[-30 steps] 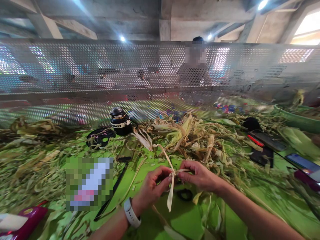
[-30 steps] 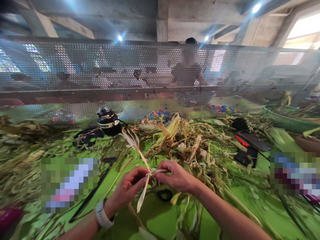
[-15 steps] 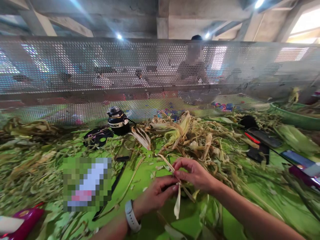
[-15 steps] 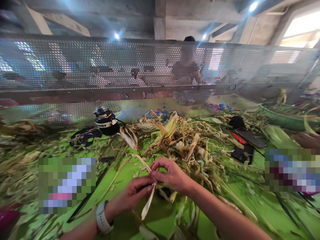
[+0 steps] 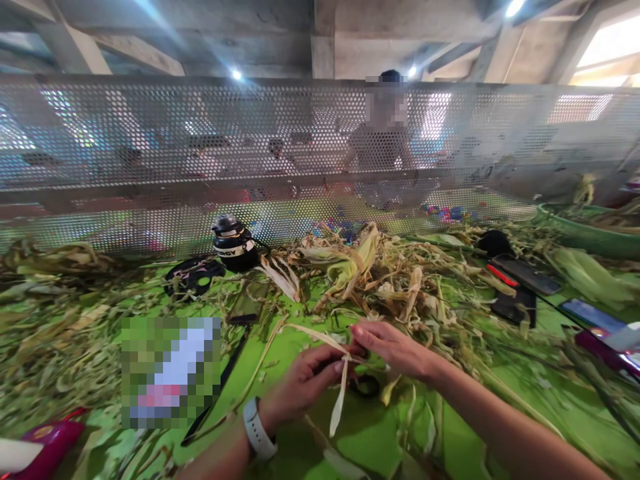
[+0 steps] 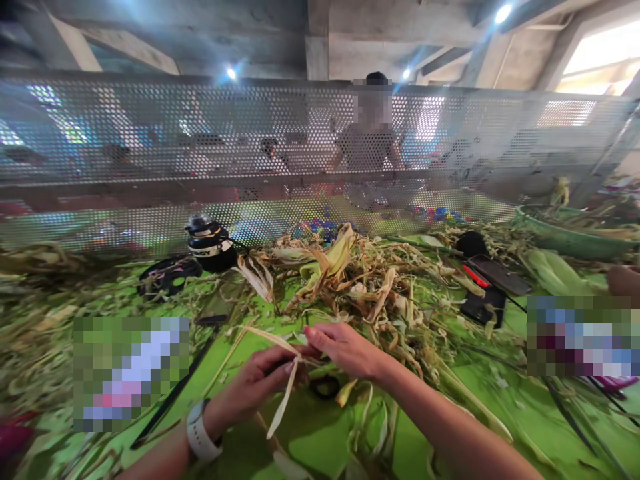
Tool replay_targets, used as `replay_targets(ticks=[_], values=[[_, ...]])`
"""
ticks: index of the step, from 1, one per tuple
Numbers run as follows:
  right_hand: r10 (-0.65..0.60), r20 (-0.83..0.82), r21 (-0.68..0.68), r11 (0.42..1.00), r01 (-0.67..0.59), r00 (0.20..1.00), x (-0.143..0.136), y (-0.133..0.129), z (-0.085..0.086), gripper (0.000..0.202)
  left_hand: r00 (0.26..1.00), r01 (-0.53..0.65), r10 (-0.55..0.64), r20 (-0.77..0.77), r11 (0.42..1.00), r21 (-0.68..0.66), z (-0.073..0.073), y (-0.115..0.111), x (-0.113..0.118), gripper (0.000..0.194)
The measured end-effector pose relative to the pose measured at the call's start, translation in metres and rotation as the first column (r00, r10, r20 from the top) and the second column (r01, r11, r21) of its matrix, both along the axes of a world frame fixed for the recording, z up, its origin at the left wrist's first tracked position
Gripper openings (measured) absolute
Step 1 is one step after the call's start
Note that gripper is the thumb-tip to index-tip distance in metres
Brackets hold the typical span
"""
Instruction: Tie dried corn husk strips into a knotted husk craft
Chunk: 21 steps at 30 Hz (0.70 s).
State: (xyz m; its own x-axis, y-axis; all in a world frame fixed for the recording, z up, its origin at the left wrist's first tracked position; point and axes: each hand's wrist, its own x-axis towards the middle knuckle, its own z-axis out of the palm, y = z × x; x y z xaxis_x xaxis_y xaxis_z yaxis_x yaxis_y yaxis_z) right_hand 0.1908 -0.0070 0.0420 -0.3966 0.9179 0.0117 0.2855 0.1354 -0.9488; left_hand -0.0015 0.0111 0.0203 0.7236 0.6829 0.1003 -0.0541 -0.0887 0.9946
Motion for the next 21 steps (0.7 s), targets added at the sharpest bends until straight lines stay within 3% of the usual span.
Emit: replay_targets(ticks=[3,6,9,11,12,13,15,16,21], values=[[0.025,0.039,0.008,1.000,-0.025,0.999,0.004,0.002,0.000,0.048,0.997,-0.069,0.072,0.031,0.995,-0.078,-0.003,0.002,-0.001,0.031],[-0.164,0.088,0.178,0.973,0.147,0.982,0.007,0.007,0.000,0.045,0.987,-0.159,0.162,0.022,0.983,-0.090,-0.007,0.004,0.000,0.034],[-0.391,0.121,0.434,0.847,0.306,0.912,0.008,0.007,0.004,0.042,0.975,-0.223,0.223,0.019,0.975,-0.011,-0.009,0.007,0.001,0.032],[-0.483,0.136,0.613,0.727,0.309,0.865,0.005,0.001,0.008,0.040,0.965,-0.262,0.262,0.021,0.964,0.041,-0.009,0.008,0.001,0.029],[-0.481,0.162,0.654,0.706,0.271,0.862,0.002,-0.003,0.009,0.039,0.959,-0.283,0.282,0.019,0.957,0.062,-0.010,0.008,0.001,0.028],[-0.437,0.209,0.644,0.734,0.214,0.875,-0.002,-0.008,0.010,0.038,0.953,-0.302,0.302,0.013,0.950,0.080,-0.010,0.008,0.001,0.028],[-0.256,0.299,0.502,0.861,0.077,0.919,-0.012,-0.017,0.008,0.035,0.941,-0.335,0.338,-0.014,0.936,0.109,-0.011,0.008,0.000,0.028],[-0.204,0.304,0.436,0.898,0.055,0.931,-0.017,-0.021,0.006,0.033,0.935,-0.349,0.355,-0.026,0.929,0.121,-0.011,0.007,0.000,0.027],[-0.145,0.252,0.318,0.946,0.059,0.957,-0.033,-0.026,-0.007,0.025,0.924,-0.368,0.381,-0.033,0.909,0.196,-0.009,0.001,0.003,0.025]])
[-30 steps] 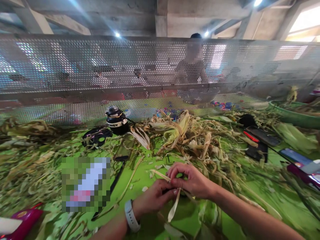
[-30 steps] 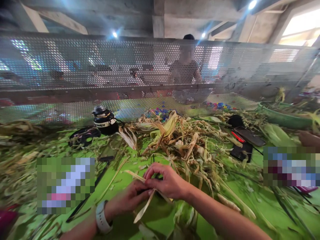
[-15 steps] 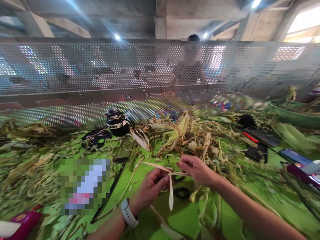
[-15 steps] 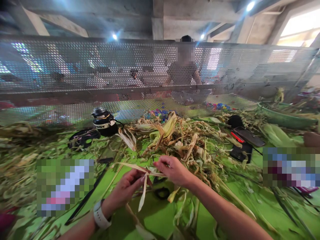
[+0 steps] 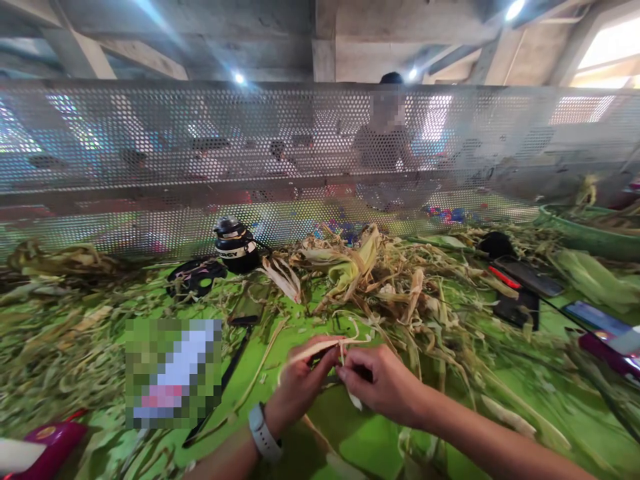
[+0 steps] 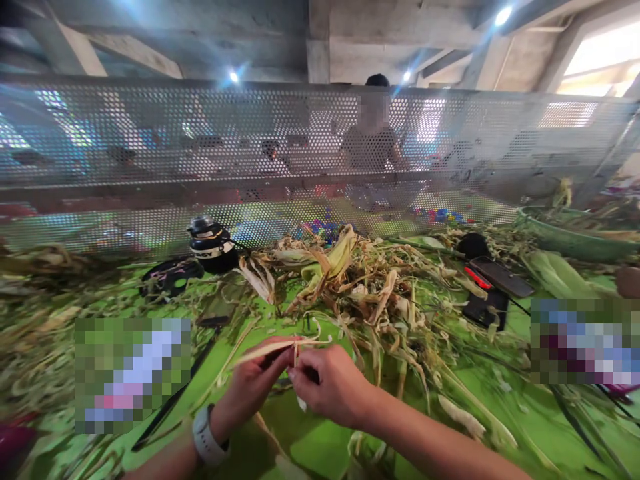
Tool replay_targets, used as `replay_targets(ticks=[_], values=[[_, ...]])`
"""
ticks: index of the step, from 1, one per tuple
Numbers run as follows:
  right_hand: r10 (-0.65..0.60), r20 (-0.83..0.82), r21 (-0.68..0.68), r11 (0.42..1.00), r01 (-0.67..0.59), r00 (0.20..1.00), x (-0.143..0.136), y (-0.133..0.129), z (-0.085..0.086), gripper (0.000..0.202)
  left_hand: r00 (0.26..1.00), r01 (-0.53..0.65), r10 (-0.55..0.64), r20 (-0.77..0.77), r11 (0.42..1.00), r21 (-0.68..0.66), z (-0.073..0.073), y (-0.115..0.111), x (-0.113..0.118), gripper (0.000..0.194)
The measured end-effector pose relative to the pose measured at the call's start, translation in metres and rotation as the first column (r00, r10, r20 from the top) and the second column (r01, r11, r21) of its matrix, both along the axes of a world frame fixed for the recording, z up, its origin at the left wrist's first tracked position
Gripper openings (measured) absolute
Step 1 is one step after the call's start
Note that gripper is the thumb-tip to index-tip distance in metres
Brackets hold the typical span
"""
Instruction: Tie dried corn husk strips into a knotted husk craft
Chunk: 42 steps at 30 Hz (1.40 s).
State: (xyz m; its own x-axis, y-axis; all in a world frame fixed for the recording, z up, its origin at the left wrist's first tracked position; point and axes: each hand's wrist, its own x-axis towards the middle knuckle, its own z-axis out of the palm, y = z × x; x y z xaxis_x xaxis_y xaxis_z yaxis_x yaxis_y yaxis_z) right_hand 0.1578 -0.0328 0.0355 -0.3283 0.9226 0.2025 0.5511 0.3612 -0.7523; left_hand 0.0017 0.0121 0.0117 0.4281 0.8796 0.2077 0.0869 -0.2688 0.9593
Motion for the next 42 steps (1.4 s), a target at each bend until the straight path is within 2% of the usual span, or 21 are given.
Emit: replay_targets(ticks=[5,7,9,11,13,14,15,17,19,21,24,28,31,37,42], values=[[0.032,0.071,0.056,0.998,-0.036,0.997,-0.004,-0.002,-0.007,0.022,0.999,-0.024,0.026,-0.044,0.998,0.050,0.005,-0.006,0.002,0.022],[0.039,0.107,0.096,0.994,-0.050,0.993,-0.001,-0.003,-0.004,0.023,0.998,-0.006,0.009,-0.057,0.998,0.059,0.007,-0.005,0.000,0.022],[0.024,0.132,0.192,0.980,-0.049,0.991,0.005,-0.004,0.003,0.022,0.998,0.020,-0.015,-0.053,0.995,0.100,0.007,-0.003,-0.002,0.021],[-0.089,0.121,0.359,0.932,0.040,0.989,0.014,0.000,0.011,0.018,0.998,0.050,-0.046,-0.034,0.987,0.153,0.007,0.000,-0.004,0.021],[-0.275,0.074,0.461,0.862,0.211,0.959,0.023,0.006,0.018,0.016,0.996,0.088,-0.086,-0.019,0.978,0.191,0.006,0.002,-0.005,0.021],[-0.316,0.080,0.444,0.860,0.250,0.946,0.027,0.011,0.019,0.018,0.994,0.111,-0.110,-0.016,0.973,0.204,0.004,0.003,-0.006,0.021],[-0.303,0.110,0.386,0.891,0.240,0.947,0.030,0.015,0.020,0.023,0.991,0.132,-0.132,-0.014,0.968,0.213,0.002,0.003,-0.006,0.021],[-0.173,0.154,0.184,0.972,0.144,0.973,0.034,0.023,0.018,0.036,0.987,0.157,-0.157,-0.015,0.965,0.212,-0.002,0.004,-0.005,0.021],[-0.035,0.088,-0.023,0.999,0.037,0.996,0.037,0.027,0.015,0.044,0.987,0.157,-0.159,-0.002,0.972,0.175,-0.006,0.004,-0.005,0.020],[0.030,-0.022,-0.151,0.988,-0.033,0.999,0.040,0.029,0.013,0.042,0.989,0.139,-0.143,0.033,0.985,0.104,-0.008,0.004,-0.004,0.019],[0.071,-0.062,-0.228,0.970,-0.083,0.996,0.042,0.029,0.012,0.038,0.989,0.120,-0.121,0.089,0.993,0.011,-0.009,0.004,-0.004,0.018],[0.153,-0.127,-0.320,0.929,-0.186,0.980,0.043,0.029,0.013,0.038,0.989,0.139,-0.138,0.062,0.990,-0.012,-0.005,0.005,-0.006,0.017],[0.181,-0.162,-0.313,0.923,-0.225,0.970,0.045,0.030,0.015,0.034,0.986,0.164,-0.164,0.028,0.986,-0.004,-0.002,0.005,-0.008,0.021],[0.119,-0.066,-0.118,0.985,-0.126,0.991,0.049,0.034,0.013,0.026,0.952,0.305,-0.305,0.020,0.952,-0.034,-0.001,0.007,-0.013,0.033],[0.050,-0.059,-0.094,0.994,-0.056,0.997,0.045,0.031,0.017,0.027,0.934,0.357,-0.354,0.042,0.928,-0.106,-0.001,0.009,-0.015,0.034]])
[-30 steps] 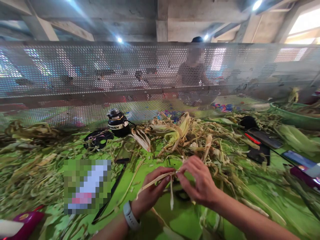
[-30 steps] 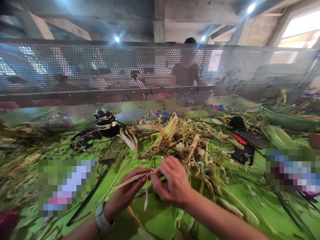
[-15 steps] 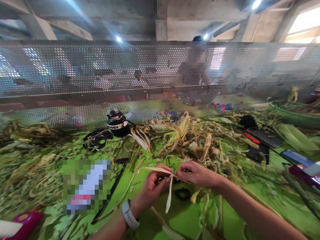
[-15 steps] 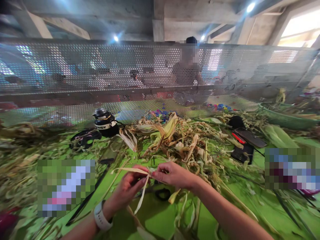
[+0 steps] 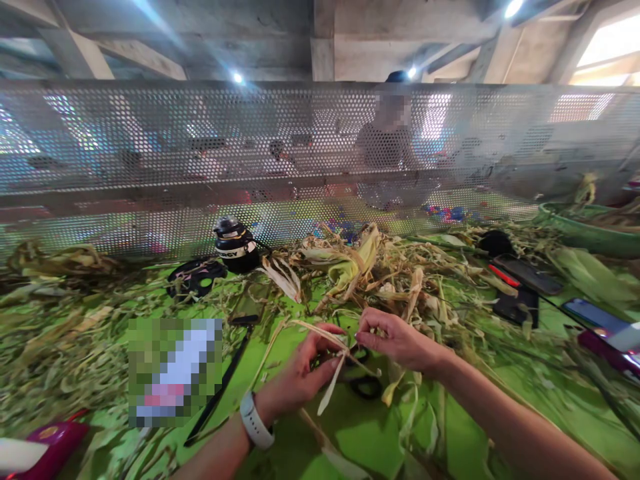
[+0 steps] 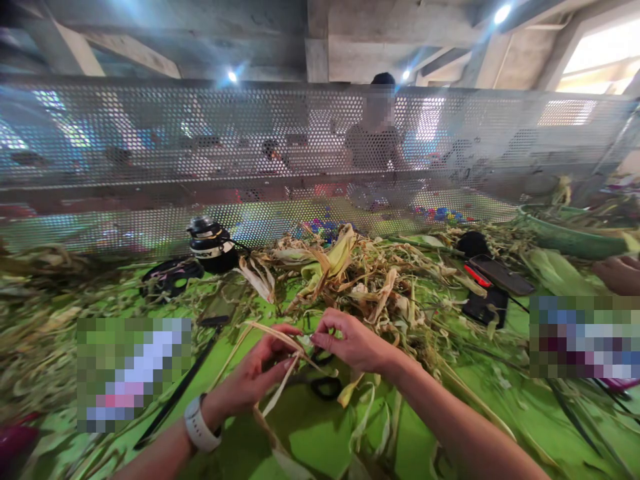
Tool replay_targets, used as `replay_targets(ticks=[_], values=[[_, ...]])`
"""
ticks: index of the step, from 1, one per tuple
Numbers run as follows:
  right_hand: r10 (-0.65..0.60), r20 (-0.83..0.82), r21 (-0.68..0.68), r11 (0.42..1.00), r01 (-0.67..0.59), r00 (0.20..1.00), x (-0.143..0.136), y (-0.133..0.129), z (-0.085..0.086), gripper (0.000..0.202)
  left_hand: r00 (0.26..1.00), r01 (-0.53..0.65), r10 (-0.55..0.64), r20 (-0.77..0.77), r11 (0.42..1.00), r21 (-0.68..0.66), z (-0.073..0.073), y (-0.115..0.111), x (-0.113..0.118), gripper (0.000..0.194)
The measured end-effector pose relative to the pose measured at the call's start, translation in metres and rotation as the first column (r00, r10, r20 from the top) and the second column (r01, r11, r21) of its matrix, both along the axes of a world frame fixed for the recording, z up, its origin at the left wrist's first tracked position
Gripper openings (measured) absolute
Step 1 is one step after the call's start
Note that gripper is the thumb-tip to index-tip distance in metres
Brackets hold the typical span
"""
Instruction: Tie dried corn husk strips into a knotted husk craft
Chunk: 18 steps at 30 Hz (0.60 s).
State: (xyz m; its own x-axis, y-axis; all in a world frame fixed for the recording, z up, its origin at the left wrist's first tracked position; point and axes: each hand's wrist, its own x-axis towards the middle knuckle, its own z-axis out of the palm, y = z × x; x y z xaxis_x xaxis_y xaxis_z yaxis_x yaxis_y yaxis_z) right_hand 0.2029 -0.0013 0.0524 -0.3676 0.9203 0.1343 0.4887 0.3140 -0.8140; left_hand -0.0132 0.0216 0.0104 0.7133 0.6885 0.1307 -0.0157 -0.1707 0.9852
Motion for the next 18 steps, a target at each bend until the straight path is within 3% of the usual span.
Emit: replay_targets(ticks=[5,11,16,18], values=[[-0.002,-0.037,-0.028,1.000,0.001,0.999,-0.001,-0.002,0.004,0.029,1.000,0.004,-0.001,0.023,0.994,-0.107,0.000,0.004,0.001,0.029],[-0.061,-0.100,-0.082,0.995,0.053,0.993,-0.001,0.001,-0.004,0.030,1.000,0.000,0.000,-0.001,0.988,-0.155,-0.004,0.006,0.002,0.032],[-0.097,-0.173,-0.220,0.974,0.058,0.980,-0.006,0.002,-0.012,0.038,0.996,-0.039,0.040,-0.078,0.999,0.012,0.009,0.007,-0.002,0.030],[-0.125,-0.251,-0.295,0.954,0.047,0.960,-0.008,0.003,-0.017,0.040,0.986,-0.144,0.150,-0.078,0.987,0.078,0.014,0.005,-0.002,0.029]])
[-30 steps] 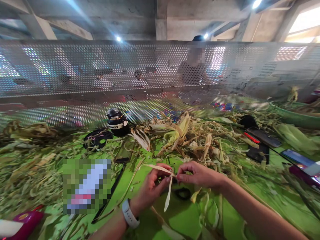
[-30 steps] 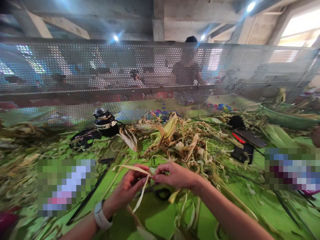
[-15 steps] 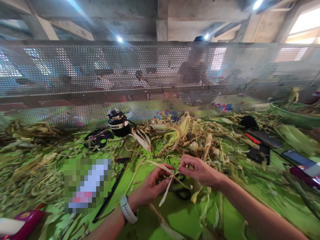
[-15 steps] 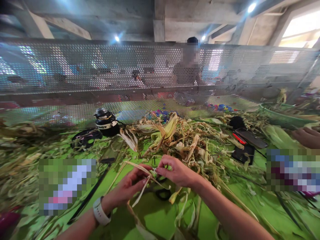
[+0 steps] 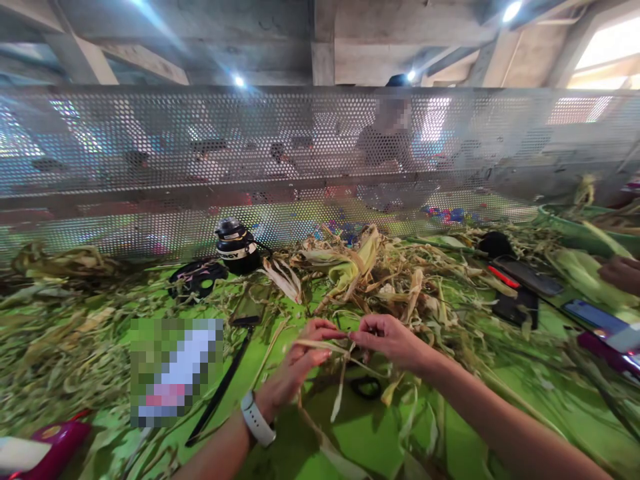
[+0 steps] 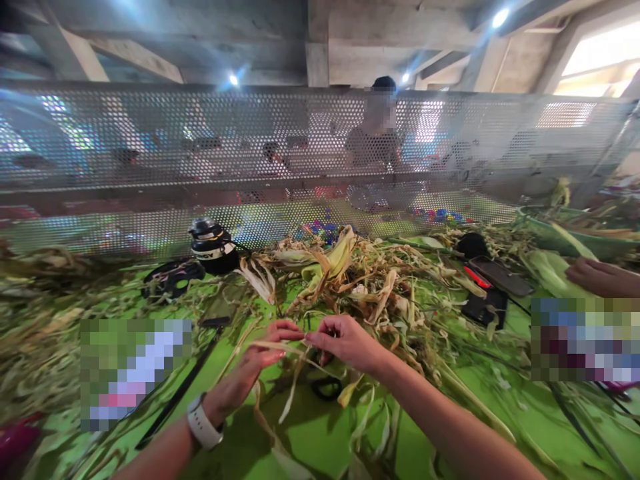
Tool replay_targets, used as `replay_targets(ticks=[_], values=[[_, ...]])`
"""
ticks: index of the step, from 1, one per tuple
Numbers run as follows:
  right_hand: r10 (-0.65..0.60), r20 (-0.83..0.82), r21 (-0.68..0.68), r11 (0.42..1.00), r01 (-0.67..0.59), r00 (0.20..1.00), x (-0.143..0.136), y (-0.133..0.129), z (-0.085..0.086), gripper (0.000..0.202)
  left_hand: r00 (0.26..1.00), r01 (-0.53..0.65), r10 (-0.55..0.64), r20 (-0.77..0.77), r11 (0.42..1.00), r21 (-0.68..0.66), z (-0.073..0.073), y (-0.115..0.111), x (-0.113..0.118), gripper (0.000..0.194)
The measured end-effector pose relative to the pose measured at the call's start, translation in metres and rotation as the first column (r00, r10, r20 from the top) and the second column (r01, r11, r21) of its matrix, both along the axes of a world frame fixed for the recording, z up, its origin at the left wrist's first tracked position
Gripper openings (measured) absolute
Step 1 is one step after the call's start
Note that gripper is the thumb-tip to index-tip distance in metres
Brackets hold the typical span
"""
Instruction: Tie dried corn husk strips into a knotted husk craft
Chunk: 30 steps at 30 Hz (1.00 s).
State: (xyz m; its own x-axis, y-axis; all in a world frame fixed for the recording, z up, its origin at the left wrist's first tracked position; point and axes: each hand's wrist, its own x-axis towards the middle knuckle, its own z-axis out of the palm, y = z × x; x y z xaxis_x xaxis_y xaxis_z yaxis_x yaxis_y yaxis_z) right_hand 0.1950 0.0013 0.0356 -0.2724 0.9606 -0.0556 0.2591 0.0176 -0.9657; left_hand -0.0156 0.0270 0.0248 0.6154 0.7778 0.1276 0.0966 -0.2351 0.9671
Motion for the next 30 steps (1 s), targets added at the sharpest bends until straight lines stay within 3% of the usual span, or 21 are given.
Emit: replay_targets(ticks=[2,4,9,13,18,21,23,27,30], values=[[-0.005,-0.104,-0.064,0.998,-0.001,0.995,-0.001,0.001,-0.005,0.043,0.990,-0.138,0.138,-0.016,0.990,0.034,0.001,-0.003,0.002,0.029],[-0.013,-0.171,-0.089,0.996,-0.002,0.985,-0.003,0.001,-0.008,0.044,0.985,-0.170,0.170,-0.012,0.985,-0.001,-0.002,-0.006,0.006,0.029],[0.004,-0.194,-0.083,0.996,-0.021,0.981,-0.007,0.001,-0.008,0.042,0.988,0.015,0.031,0.153,0.957,-0.288,-0.014,-0.009,0.017,0.032],[0.058,-0.213,-0.104,0.991,-0.082,0.975,-0.007,0.000,-0.008,0.040,0.985,0.071,-0.011,0.175,0.938,-0.340,-0.012,-0.009,0.020,0.024],[0.078,-0.211,-0.079,0.992,-0.096,0.974,-0.005,0.000,-0.010,0.037,0.985,0.091,-0.007,0.174,0.872,-0.481,-0.005,-0.013,0.019,0.025],[-0.087,-0.219,-0.003,0.996,0.089,0.972,-0.002,0.005,-0.007,0.038,0.986,0.065,0.028,0.165,0.844,-0.532,-0.005,-0.012,0.018,0.029],[-0.241,-0.264,0.041,0.965,0.260,0.934,0.003,0.010,-0.003,0.038,0.978,0.032,0.096,0.186,0.810,-0.586,-0.005,-0.011,0.018,0.028],[-0.422,-0.346,0.149,0.857,0.493,0.838,0.010,0.013,0.004,0.034,0.958,0.021,0.168,0.232,0.765,-0.644,-0.007,-0.008,0.017,0.023],[-0.512,-0.256,0.416,0.707,0.571,0.820,0.010,0.004,0.007,0.021,0.940,-0.012,0.226,0.255,0.770,-0.637,-0.007,-0.008,0.018,0.025]])
